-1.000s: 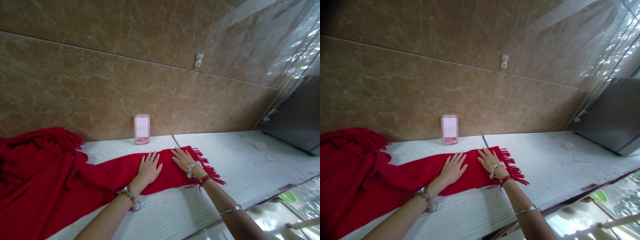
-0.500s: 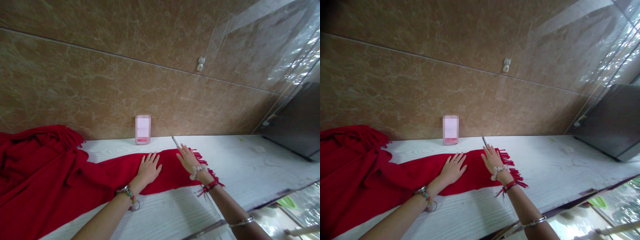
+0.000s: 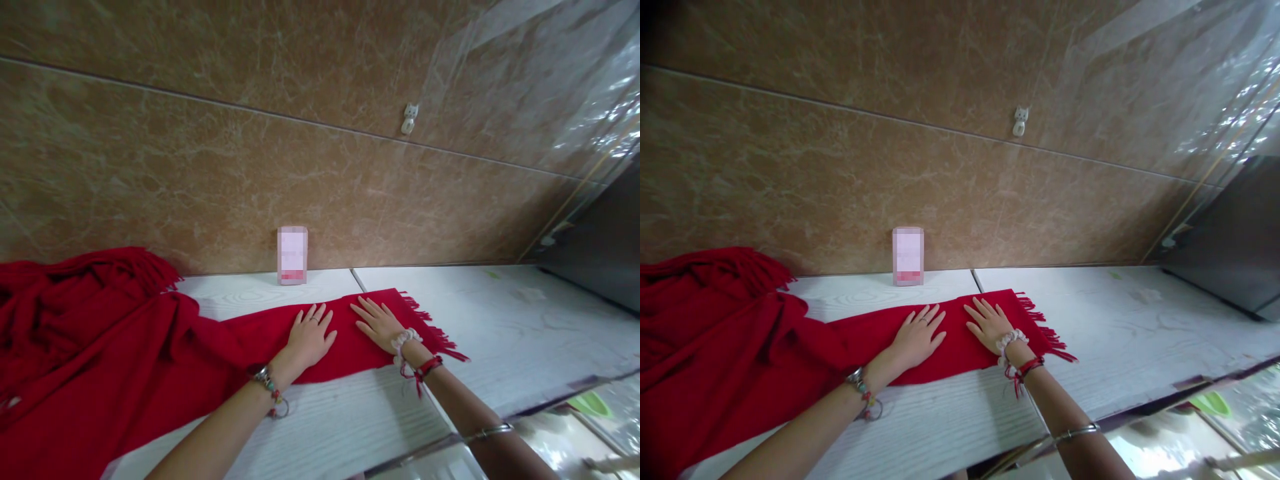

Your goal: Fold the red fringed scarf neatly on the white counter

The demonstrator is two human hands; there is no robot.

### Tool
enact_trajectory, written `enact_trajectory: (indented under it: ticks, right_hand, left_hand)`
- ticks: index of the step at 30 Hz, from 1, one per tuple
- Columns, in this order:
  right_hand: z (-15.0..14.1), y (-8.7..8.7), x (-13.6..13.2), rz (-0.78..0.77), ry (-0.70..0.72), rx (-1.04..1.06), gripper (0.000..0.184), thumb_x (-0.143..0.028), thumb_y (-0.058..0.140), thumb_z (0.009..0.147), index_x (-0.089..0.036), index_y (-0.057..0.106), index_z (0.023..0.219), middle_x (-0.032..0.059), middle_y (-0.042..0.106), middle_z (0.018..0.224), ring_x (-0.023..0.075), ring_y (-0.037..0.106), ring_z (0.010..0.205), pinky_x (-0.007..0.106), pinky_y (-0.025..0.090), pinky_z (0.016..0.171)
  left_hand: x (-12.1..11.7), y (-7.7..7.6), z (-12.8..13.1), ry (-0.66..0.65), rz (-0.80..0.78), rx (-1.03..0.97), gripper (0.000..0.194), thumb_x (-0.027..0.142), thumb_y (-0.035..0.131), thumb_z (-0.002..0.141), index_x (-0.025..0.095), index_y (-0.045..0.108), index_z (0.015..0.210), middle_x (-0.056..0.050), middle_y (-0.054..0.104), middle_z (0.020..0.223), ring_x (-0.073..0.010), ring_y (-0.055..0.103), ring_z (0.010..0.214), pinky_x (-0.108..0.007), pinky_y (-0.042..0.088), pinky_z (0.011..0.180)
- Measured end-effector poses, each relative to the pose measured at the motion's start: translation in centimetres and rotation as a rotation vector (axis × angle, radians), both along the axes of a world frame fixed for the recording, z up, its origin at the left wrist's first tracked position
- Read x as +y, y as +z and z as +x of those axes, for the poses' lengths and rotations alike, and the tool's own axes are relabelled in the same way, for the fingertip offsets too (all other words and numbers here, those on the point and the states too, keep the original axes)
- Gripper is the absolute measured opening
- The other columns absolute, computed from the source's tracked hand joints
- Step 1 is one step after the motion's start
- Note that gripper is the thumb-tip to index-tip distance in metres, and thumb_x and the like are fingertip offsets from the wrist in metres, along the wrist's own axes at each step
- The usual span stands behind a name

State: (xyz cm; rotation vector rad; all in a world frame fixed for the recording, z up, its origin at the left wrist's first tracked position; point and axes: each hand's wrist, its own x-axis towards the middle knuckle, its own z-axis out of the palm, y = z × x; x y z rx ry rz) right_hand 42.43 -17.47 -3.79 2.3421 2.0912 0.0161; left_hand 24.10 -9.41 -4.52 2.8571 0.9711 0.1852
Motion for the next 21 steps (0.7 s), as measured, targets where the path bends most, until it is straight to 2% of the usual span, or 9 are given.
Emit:
enact_trajectory:
  ticks: [10, 15, 19, 21]
  right_hand:
    - [6.5, -0.2, -2.0, -0.023, -0.100, -0.013, 0.047, -0.038, 0.028, 0.087, -0.024, 0.028, 0.132, 0.0059, 0.021, 0.141, 0.0210, 0.018, 0.128, 0.043, 0.020, 0.101]
    - [9.4, 0.0, -2.9, -0.053, -0.119, -0.006, 0.048, -0.035, 0.027, 0.087, -0.020, 0.028, 0.133, 0.0079, 0.021, 0.140, 0.0213, 0.018, 0.128, 0.044, 0.020, 0.101]
    - [9.6, 0.8, -3.0, -0.039, -0.093, -0.016, 0.046, -0.031, 0.031, 0.085, -0.018, 0.035, 0.129, 0.0086, 0.029, 0.137, 0.0229, 0.022, 0.126, 0.045, 0.025, 0.099]
    - [8.5, 1.5, -2.4, 0.050, -0.118, -0.030, 0.043, -0.033, 0.034, 0.083, -0.021, 0.044, 0.124, 0.0082, 0.039, 0.132, 0.0254, 0.032, 0.122, 0.048, 0.031, 0.095]
  left_hand:
    - [0.5, 0.3, -0.8, -0.076, 0.024, 0.015, 0.045, 0.040, 0.032, 0.086, 0.022, 0.035, 0.128, -0.005, 0.031, 0.137, -0.0210, 0.026, 0.125, -0.042, 0.025, 0.100]
    - [1.0, 0.2, -2.4, -0.156, 0.068, 0.005, 0.043, 0.036, 0.031, 0.087, 0.020, 0.039, 0.126, -0.006, 0.034, 0.135, -0.0186, 0.028, 0.124, -0.036, 0.025, 0.101]
    - [1.6, 0.7, -5.1, -0.323, 0.151, -0.019, 0.038, 0.033, 0.031, 0.088, 0.025, 0.042, 0.123, -0.002, 0.036, 0.134, -0.0147, 0.028, 0.124, -0.033, 0.020, 0.103]
    - [2.1, 1.2, -6.7, -0.319, 0.195, -0.024, 0.037, 0.032, 0.031, 0.088, 0.026, 0.041, 0.123, -0.001, 0.037, 0.134, -0.0139, 0.029, 0.124, -0.034, 0.019, 0.103]
